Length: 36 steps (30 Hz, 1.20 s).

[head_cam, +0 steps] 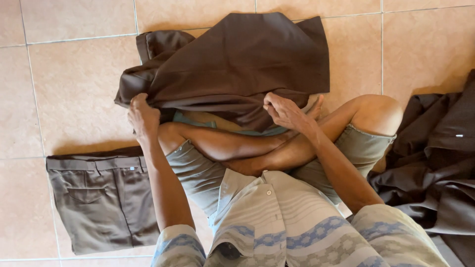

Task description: The person sits cross-legged on a tiled floor and folds a pair of brown trousers by hand. They smooth the fabric, fold the legs inward, and then fold the garment in half before placing it aside. The person repeats this process with a second pair of trousers.

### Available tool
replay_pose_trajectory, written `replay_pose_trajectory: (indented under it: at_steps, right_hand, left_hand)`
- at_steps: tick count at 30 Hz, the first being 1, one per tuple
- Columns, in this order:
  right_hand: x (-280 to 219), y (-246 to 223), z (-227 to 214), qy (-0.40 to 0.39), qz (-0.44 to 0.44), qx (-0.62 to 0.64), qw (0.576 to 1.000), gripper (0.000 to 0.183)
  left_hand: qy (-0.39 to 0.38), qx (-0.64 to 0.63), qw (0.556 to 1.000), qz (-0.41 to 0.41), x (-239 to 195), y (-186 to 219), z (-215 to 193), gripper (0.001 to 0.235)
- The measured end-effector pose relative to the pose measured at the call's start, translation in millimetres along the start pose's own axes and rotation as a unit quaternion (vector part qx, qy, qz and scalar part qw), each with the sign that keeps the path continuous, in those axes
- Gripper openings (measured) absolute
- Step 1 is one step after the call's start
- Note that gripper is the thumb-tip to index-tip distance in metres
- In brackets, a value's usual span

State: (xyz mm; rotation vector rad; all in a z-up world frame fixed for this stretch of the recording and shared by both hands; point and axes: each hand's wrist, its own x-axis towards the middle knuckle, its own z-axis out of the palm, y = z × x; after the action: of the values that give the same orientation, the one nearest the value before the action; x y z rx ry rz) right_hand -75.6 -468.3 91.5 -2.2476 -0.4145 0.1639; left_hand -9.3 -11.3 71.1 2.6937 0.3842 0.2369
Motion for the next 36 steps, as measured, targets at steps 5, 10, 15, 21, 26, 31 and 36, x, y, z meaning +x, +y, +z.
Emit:
replay_pose_trajectory:
  at_steps: [5, 10, 15, 21, 26, 31, 36]
  right_hand:
    - [-8, 14, 24, -0.241, 0.078, -0.059, 0.966, 0.019]
    - [12, 41, 2, -0.097, 0.109, -0.225, 0.963, 0.024]
    - [52, 92, -10, -0.116, 0.379, -0.226, 0.890, 0.103]
    - [61, 176, 39, 0.049, 0.241, -0.307, 0.919, 0.028]
    - [90, 6, 15, 0.177, -0.089, -0.085, 0.977, 0.043]
    - [76, -38, -30, 0.163, -0.097, -0.010, 0.982, 0.024]
    - [37, 4, -56, -0.152, 0.297, -0.182, 0.925, 0.067]
  left_hand:
    - [-0.198, 0.167, 0.965, 0.042, -17, 56, -8, 0.035]
    - [-0.241, 0.067, 0.966, 0.068, -31, 106, -28, 0.042]
    - [-0.252, 0.135, 0.957, 0.053, -21, 62, 47, 0.038]
    - [-0.210, -0.019, 0.971, 0.111, -48, 179, 24, 0.066]
    - [-0.244, -0.134, 0.949, 0.149, -66, 242, 65, 0.129]
    - [-0.008, -0.373, 0.926, 0.062, -18, 168, 114, 0.048]
    - [0.158, -0.224, 0.959, -0.067, 42, 9, 65, 0.071]
